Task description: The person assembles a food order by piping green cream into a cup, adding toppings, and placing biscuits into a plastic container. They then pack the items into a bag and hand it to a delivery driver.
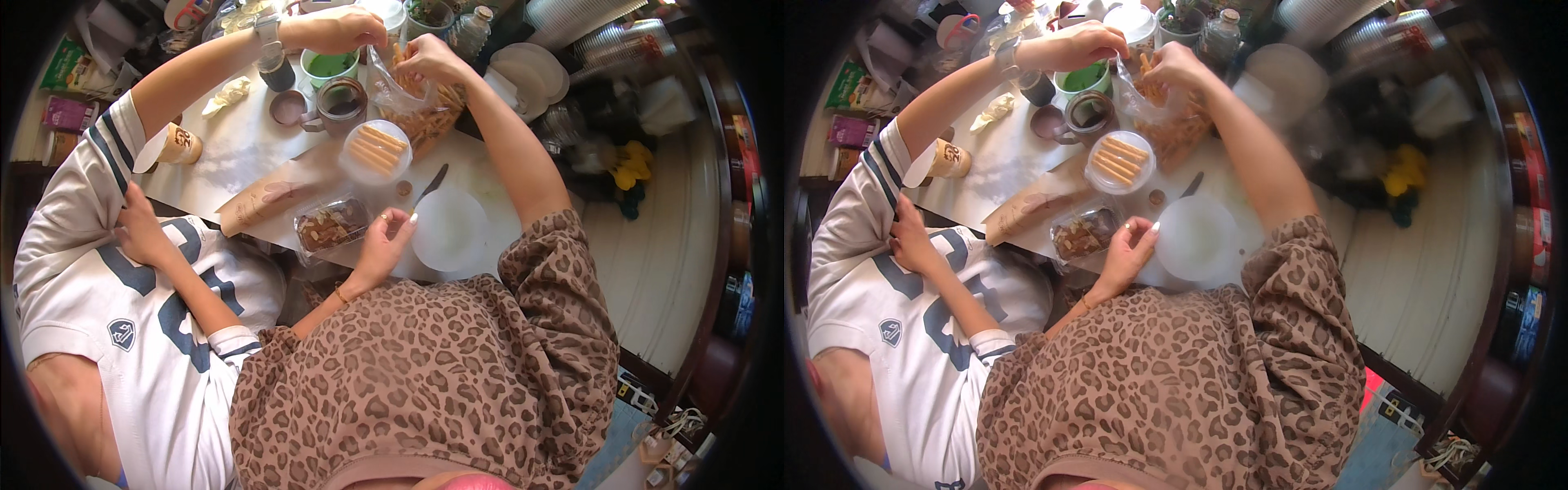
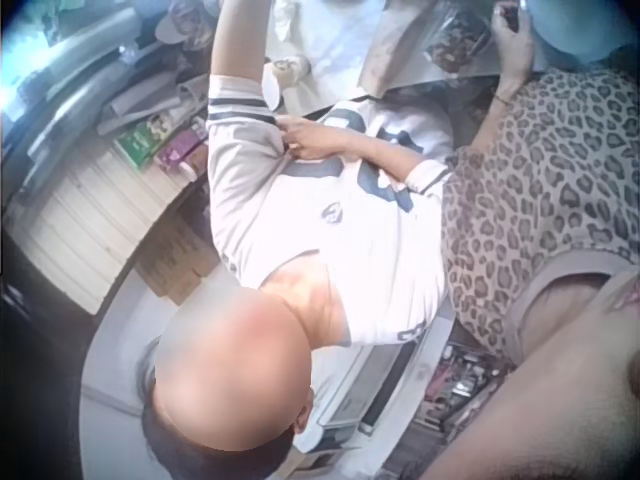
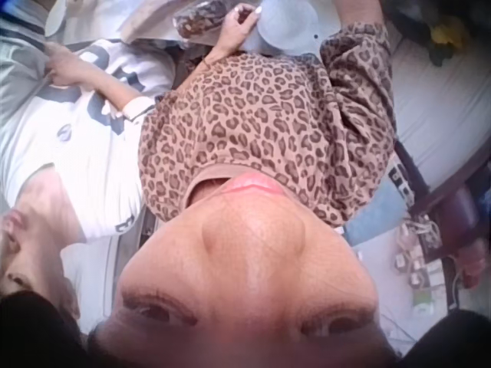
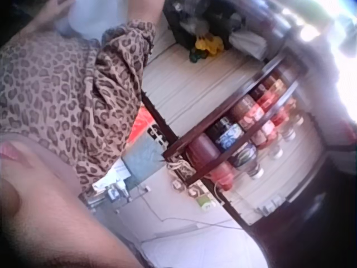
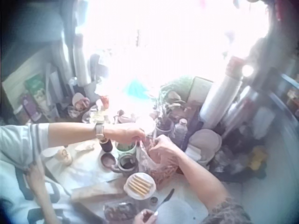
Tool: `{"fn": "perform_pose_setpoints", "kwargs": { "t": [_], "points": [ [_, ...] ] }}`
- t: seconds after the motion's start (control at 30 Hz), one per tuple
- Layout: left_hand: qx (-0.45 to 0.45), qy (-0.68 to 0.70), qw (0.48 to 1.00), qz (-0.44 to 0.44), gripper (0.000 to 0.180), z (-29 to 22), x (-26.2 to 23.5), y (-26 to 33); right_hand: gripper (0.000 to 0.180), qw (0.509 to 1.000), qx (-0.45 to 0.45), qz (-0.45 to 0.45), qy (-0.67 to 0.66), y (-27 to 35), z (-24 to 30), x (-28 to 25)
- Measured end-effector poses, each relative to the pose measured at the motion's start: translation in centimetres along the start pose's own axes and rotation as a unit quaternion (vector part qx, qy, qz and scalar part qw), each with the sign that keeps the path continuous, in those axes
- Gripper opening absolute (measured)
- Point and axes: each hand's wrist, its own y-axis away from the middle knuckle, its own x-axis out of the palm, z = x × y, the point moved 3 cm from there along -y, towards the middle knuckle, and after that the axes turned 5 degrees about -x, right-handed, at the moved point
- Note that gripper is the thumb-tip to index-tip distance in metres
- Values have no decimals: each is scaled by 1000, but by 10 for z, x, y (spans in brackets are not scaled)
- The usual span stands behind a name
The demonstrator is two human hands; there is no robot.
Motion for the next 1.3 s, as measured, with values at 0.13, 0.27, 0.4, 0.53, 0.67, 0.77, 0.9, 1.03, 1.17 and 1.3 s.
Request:
{"fn": "perform_pose_setpoints", "kwargs": {
  "t": [0.13,0.27,0.4,0.53,0.67,0.77,0.9,1.03,1.17,1.3],
  "points": [
    [3,0,1000,-27,18,1,-11,1,22,965,-124,-149,-177,10,11,-3],
    [4,-29,998,-51,21,10,-16,-6,17,935,-183,-218,-209,22,20,-4],
    [8,-35,998,-55,23,16,-20,-9,8,944,-162,-252,-139,24,26,3],
    [-7,-23,999,-49,17,13,-18,-10,10,905,-165,-259,-295,62,55,-16],
    [13,-23,997,-75,17,21,-23,-7,16,962,-94,8,-257,132,73,-9],
    [9,-16,996,-85,17,22,-23,-5,17,964,27,173,-199,173,53,32],
    [44,-10,990,-133,16,24,-32,-6,18,981,84,160,-76,181,47,76],
    [40,12,988,-146,18,25,-35,-5,23,989,25,146,17,180,56,91],
    [62,18,982,-179,35,22,-34,-2,24,991,48,120,12,185,62,83],
    [274,-219,924,-152,72,-3,-32,5,26,989,96,111,-35,196,57,76]
  ]
}}
